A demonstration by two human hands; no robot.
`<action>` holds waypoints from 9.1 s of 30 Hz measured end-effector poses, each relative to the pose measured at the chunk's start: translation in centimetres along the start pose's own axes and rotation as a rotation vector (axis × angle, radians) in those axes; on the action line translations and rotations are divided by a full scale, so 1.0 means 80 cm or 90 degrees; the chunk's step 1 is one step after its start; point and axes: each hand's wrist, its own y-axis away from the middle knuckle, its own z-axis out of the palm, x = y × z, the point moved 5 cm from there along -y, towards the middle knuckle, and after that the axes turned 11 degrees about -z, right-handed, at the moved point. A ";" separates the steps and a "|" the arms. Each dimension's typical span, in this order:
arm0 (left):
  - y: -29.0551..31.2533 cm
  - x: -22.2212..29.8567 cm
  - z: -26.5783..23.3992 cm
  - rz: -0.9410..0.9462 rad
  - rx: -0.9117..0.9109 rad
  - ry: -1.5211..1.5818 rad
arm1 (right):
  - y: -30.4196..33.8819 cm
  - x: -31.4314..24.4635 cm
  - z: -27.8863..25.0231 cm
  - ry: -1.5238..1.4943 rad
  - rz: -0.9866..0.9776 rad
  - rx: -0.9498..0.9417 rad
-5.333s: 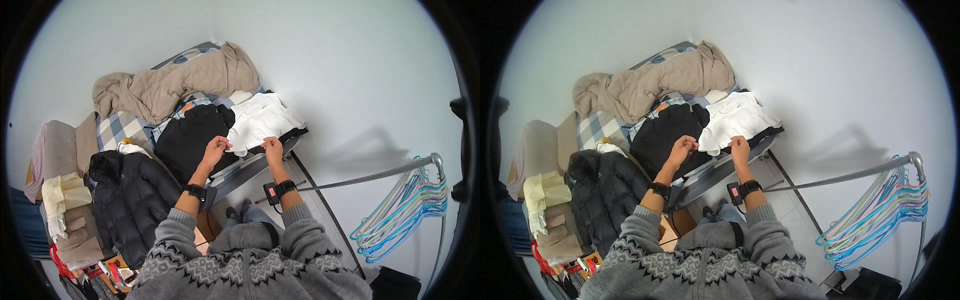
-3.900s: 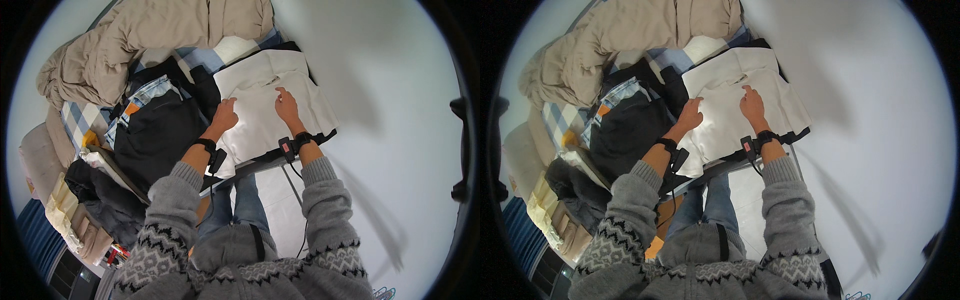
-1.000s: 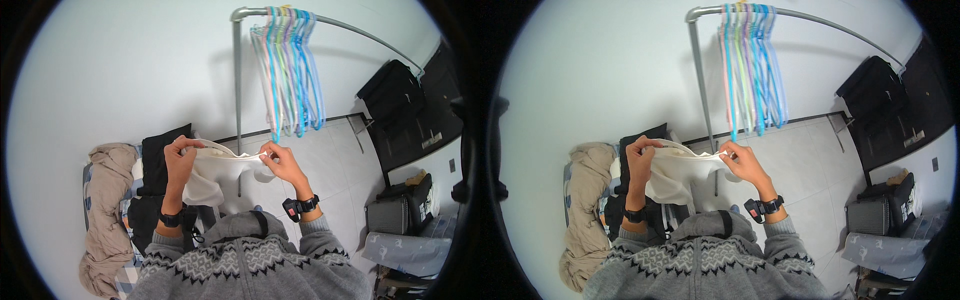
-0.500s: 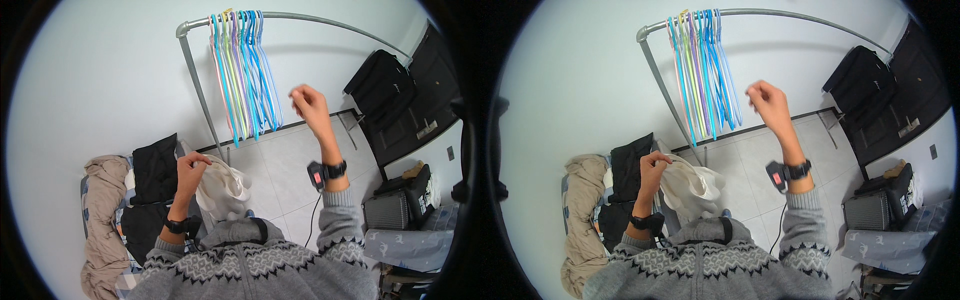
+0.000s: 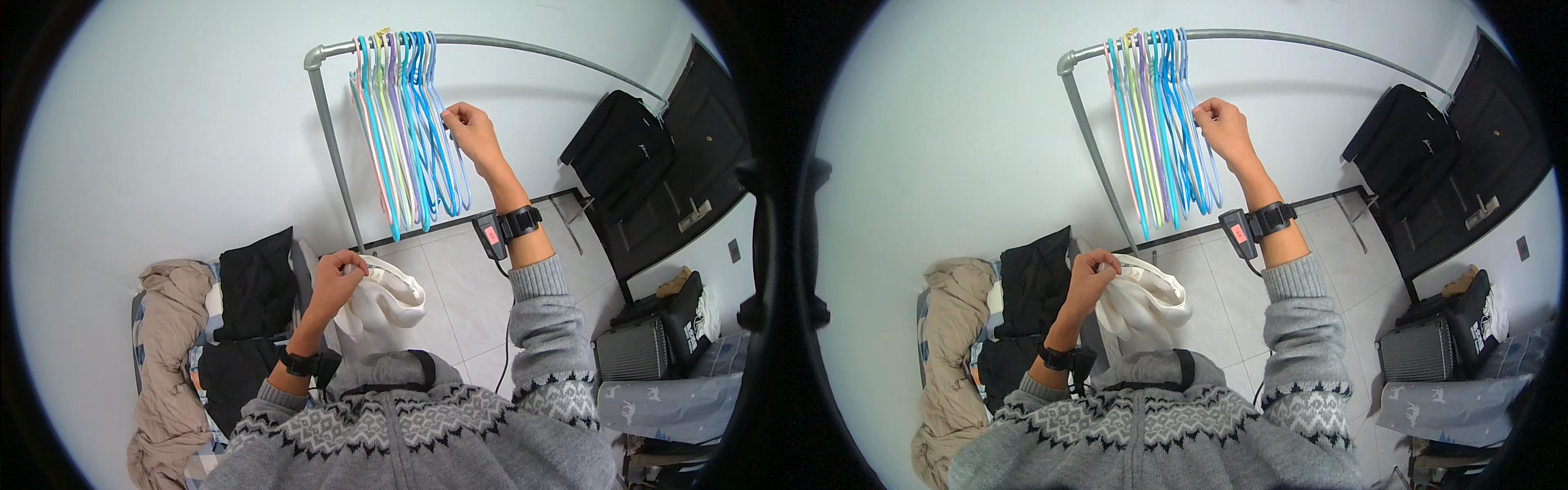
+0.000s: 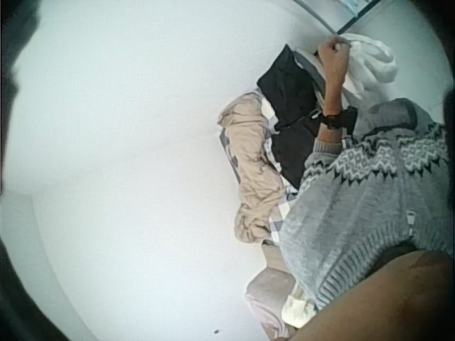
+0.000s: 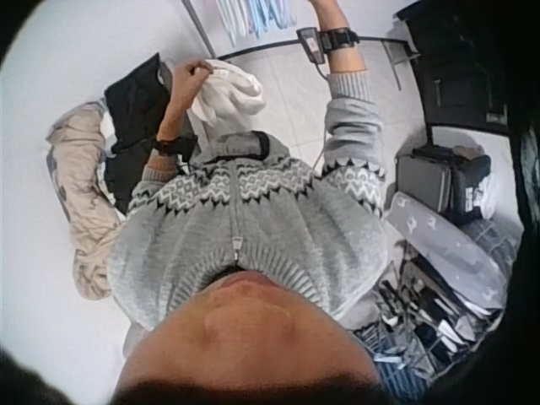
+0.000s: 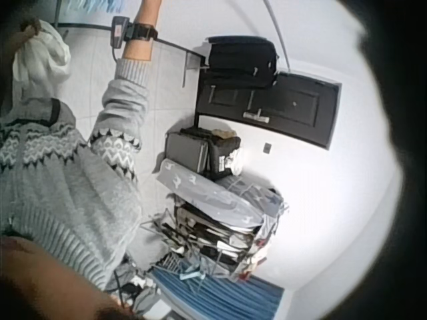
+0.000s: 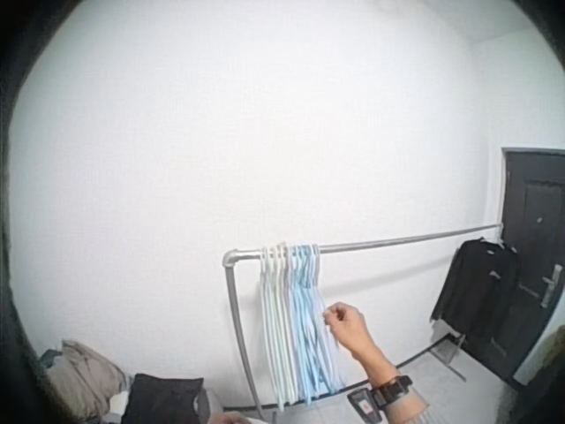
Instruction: The person picks up shirts from a pile on a bed, places each on a hanger, and hangs them on a metal clothing rack. The person handles white and black shirts one at a time, repeating the same sequence for each item.
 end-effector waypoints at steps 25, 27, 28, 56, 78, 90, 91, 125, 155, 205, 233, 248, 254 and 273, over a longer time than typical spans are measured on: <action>-0.024 -0.013 0.052 -0.034 -0.181 0.065 | 0.130 -0.003 -0.075 -0.174 -0.058 0.164; -0.021 -0.012 0.063 -0.005 -0.187 0.042 | 0.161 0.006 -0.082 -0.201 -0.042 0.171; -0.018 -0.014 0.070 -0.016 -0.202 0.041 | 0.175 0.008 -0.086 -0.213 -0.035 0.177; -0.095 0.022 0.229 -0.048 -0.396 0.145 | 0.318 0.015 -0.114 -0.510 -0.039 0.368; -0.183 0.045 0.254 0.012 -0.418 0.045 | 0.449 0.155 -0.162 0.101 0.252 -0.013; -0.202 0.029 0.442 0.149 -0.471 -0.156 | 0.540 0.225 -0.274 0.346 0.322 0.023; -0.200 0.030 0.459 0.143 -0.487 -0.177 | 0.539 0.224 -0.278 0.404 0.294 0.018; -0.449 0.127 0.748 0.396 -0.656 -0.202 | 0.226 0.329 -0.562 0.179 0.369 -0.072; -0.731 0.320 0.984 0.530 -0.270 -0.325 | 0.031 0.557 -0.917 0.398 0.081 0.236; -0.937 0.252 1.049 0.519 0.035 -0.251 | -0.076 0.619 -0.972 0.458 0.023 0.297; -0.566 -0.031 0.837 0.059 0.177 -0.191 | 0.048 0.733 -0.716 0.026 0.014 0.159; -0.124 -0.115 0.598 -0.260 0.495 -0.101 | 0.162 0.584 -0.379 -0.237 0.088 -0.164; 0.073 -0.140 0.499 -0.299 0.592 -0.113 | 0.269 0.426 -0.240 -0.353 0.094 -0.311; 0.491 -0.204 0.300 -0.416 0.842 -0.083 | 0.562 0.096 0.118 -0.582 0.116 -0.655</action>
